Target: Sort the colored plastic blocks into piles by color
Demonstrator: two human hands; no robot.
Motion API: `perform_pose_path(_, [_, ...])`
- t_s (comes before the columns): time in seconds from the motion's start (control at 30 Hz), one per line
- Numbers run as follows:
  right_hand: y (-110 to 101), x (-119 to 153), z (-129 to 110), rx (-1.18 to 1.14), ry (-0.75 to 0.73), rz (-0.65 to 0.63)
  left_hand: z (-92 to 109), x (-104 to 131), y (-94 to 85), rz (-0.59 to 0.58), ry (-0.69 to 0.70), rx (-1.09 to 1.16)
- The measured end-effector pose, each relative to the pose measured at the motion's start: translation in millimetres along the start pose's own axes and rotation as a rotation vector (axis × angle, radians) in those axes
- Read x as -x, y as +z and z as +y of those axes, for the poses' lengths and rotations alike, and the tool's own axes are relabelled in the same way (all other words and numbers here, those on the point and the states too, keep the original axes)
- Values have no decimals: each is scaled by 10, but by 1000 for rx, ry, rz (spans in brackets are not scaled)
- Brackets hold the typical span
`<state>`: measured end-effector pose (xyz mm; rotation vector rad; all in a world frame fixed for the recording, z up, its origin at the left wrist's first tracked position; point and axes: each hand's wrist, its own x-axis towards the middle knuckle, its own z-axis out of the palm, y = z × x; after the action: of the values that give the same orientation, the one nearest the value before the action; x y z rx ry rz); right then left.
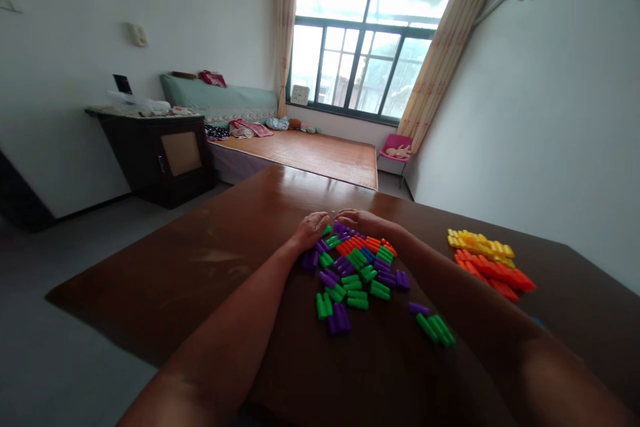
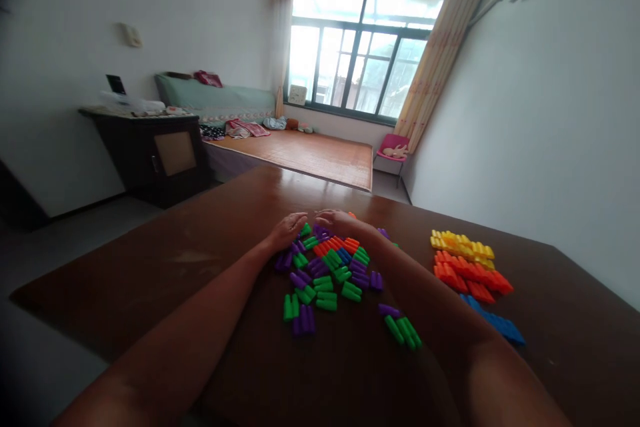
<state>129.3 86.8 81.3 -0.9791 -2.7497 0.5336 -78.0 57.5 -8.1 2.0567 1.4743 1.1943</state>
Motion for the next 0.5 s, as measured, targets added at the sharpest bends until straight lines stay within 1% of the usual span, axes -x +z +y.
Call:
perform_pose_path(0.07, [-150,497,-83,60,68,126,37,27,-1,-57,45,-22])
perform_pose_path(0.1, [-210,774,-120,90,133,154,50,43,-4,-79,65,-30])
perform_pose_path(0.17, [-257,1346,-174,139,283,144,67,73,-13,-103,90,-37])
perform_pose_path(0.23, [-180,1874,-197,173,412,100,87,95,-20,-101,85,-40])
perform_pose_path(0.3, [10,2270,-194,169,509,66,125,103,-20,-85,49,-42])
perform_pose_path(0.33, [125,2398,-188,148,537,57,152,100,-17,-73,27,-38])
perform_pose_path(0.4, [337,2508,-173,84,531,80,218,82,-7,-53,-2,-19])
perform_pose_path(0.47, [459,2457,-166,-4,473,148,289,60,1,-43,4,7])
perform_pose_path(0.5, [477,2393,-166,-56,437,193,321,54,3,-42,18,22])
